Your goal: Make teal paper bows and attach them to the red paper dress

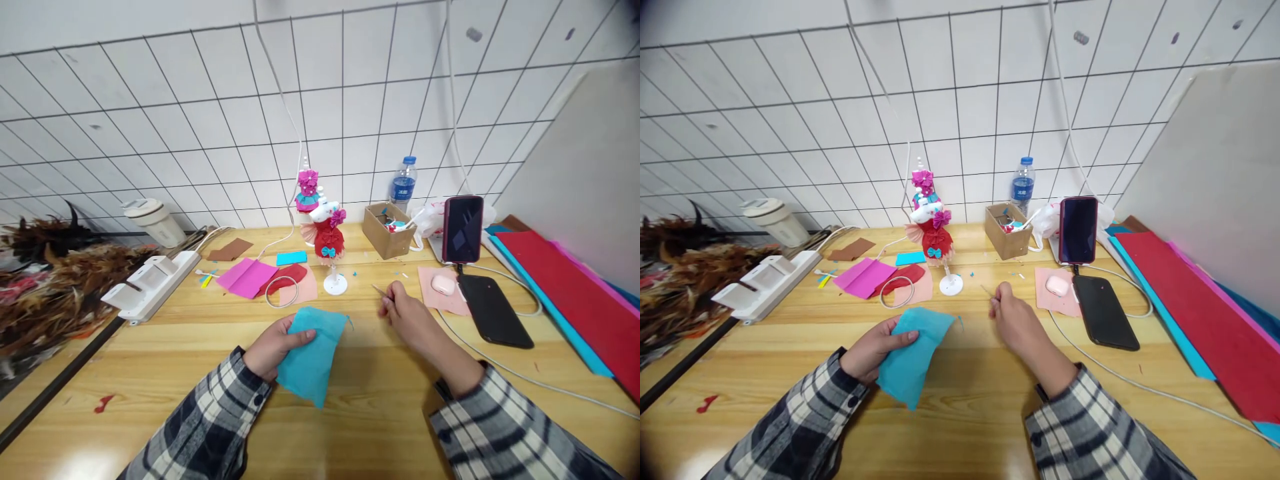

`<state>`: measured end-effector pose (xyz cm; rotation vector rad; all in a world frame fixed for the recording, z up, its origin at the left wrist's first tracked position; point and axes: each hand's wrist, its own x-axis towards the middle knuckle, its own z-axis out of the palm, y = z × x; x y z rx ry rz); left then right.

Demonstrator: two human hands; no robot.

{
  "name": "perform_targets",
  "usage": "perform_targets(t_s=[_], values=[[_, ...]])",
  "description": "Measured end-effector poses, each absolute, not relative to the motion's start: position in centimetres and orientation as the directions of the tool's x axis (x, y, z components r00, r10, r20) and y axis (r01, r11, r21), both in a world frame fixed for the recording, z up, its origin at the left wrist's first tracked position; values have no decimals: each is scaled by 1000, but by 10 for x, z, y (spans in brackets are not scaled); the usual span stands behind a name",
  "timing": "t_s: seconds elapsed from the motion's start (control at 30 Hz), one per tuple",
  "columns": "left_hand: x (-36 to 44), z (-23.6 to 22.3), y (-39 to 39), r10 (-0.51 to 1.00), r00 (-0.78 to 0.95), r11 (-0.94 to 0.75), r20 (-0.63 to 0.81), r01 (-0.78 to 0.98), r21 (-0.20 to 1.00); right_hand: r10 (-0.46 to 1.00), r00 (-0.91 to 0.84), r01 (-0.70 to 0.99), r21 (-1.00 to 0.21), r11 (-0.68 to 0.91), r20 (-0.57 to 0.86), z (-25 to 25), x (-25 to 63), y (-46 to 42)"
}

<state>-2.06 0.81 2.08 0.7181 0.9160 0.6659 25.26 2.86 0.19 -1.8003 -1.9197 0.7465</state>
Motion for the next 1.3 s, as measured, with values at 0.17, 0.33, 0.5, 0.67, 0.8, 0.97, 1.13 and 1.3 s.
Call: perform_targets(t_s=[0.17,0.33,0.5,0.67,0.8,0.97,1.13,1.3], values=[[-26,17,16,844,366,505,-393,-294,811,913,-357,548,-836,32,-199,12,224,-2],[-19,16,14,875,302,468,-378,-332,819,897,-377,422,-905,-54,-229,11,219,-2],[-2,20,0,887,288,456,-362,-414,788,957,-238,229,-967,-113,-168,11,207,-2],[12,17,-14,892,346,424,-289,-426,799,978,-163,213,-973,-92,-128,5,193,-8],[17,13,-24,808,483,549,-339,-408,729,987,-145,126,-991,-53,-71,3,192,-9],[20,7,-34,696,621,601,-362,-226,767,991,-124,129,-991,-34,-50,7,193,-5],[4,7,-20,895,264,382,-359,-39,923,979,-80,-35,-981,-191,-187,14,200,1],[-15,14,-1,991,35,131,-129,-61,989,875,-374,-102,-924,-369,-308,10,190,-16]])
